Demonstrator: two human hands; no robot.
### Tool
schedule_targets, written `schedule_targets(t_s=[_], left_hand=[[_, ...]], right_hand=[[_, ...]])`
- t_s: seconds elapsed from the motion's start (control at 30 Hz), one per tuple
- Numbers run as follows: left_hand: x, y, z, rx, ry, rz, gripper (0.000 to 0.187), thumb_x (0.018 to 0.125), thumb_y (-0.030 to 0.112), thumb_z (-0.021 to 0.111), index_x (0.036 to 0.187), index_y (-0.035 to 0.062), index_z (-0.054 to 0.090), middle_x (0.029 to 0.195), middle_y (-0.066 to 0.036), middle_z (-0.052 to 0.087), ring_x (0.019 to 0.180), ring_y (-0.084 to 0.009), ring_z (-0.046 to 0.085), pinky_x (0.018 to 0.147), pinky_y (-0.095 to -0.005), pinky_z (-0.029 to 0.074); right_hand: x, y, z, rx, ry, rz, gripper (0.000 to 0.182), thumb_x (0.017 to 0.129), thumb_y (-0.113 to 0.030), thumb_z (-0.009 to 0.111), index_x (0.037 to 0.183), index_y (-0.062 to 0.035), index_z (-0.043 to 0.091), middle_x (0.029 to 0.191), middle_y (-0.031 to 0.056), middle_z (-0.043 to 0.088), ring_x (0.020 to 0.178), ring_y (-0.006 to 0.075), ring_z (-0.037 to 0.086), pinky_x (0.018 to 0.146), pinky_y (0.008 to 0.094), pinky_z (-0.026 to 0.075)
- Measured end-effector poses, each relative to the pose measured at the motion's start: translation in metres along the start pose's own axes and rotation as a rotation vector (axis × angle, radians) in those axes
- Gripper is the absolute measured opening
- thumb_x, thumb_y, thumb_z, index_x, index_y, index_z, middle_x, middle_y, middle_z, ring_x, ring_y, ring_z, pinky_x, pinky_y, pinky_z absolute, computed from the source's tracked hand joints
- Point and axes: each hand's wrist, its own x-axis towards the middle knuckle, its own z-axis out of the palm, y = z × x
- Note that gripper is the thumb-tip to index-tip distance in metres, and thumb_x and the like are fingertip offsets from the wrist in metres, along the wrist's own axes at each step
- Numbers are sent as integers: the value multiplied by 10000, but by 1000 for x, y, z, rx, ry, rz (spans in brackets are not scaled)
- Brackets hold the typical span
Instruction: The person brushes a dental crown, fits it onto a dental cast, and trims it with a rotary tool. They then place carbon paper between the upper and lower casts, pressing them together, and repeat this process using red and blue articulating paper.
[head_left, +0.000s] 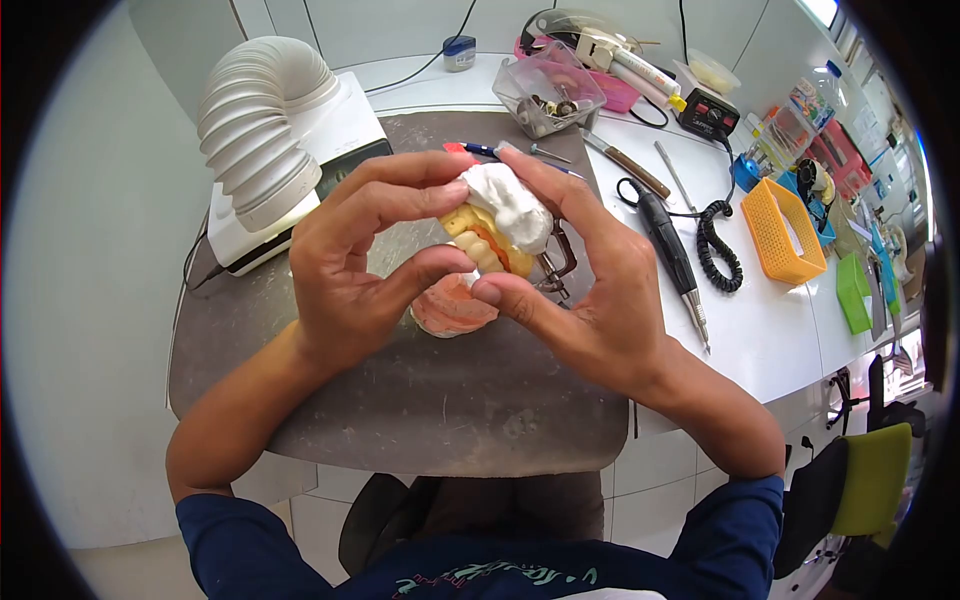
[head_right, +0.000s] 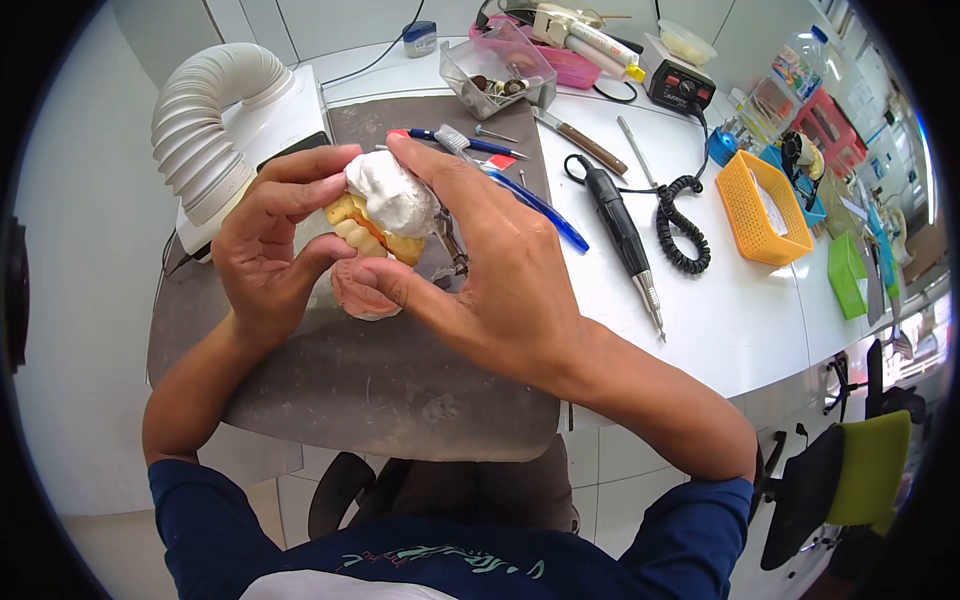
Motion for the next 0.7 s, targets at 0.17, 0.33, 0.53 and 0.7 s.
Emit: schedule_targets(t_s=[0.17, 0.33, 0.53, 0.7], left_hand=[[4, 3, 3, -161, 13, -90, 343, 861, 117, 756, 1127, -5, 577, 1308, -229, 576, 1262, -295, 555, 1068, -405, 465], [3, 10, 1, -186, -41, -162, 318, 855, 84, 758, 1099, 3, 571, 1298, -216, 572, 1256, -273, 557, 1064, -406, 474], [-2, -1, 16, -146, 36, -115, 355, 807, 2, 770, 1125, 25, 613, 1236, -120, 582, 1159, -215, 598, 1043, -357, 505], [-3, 1, 6, 169, -56, 6, 513, 760, 32, 797, 1243, 76, 628, 1212, -115, 591, 1090, -249, 632, 946, -345, 536]], right_hand=[[1, 3, 1, 64, -2, 30, 697, 830, -267, 807, 1375, 33, 494, 1235, 193, 631, 1135, 257, 631, 981, 348, 478], [-1, -1, -3, 29, -22, 17, 614, 833, -179, 783, 1356, 6, 520, 1238, 191, 628, 1143, 284, 622, 990, 373, 465], [-5, 7, -3, -39, -41, -5, 569, 796, -29, 735, 1339, -33, 565, 1313, 194, 589, 1205, 345, 589, 1004, 402, 465], [-3, 7, -11, -73, -130, -81, 598, 782, -34, 760, 1346, -32, 562, 1344, 184, 579, 1238, 355, 571, 1015, 420, 473]])
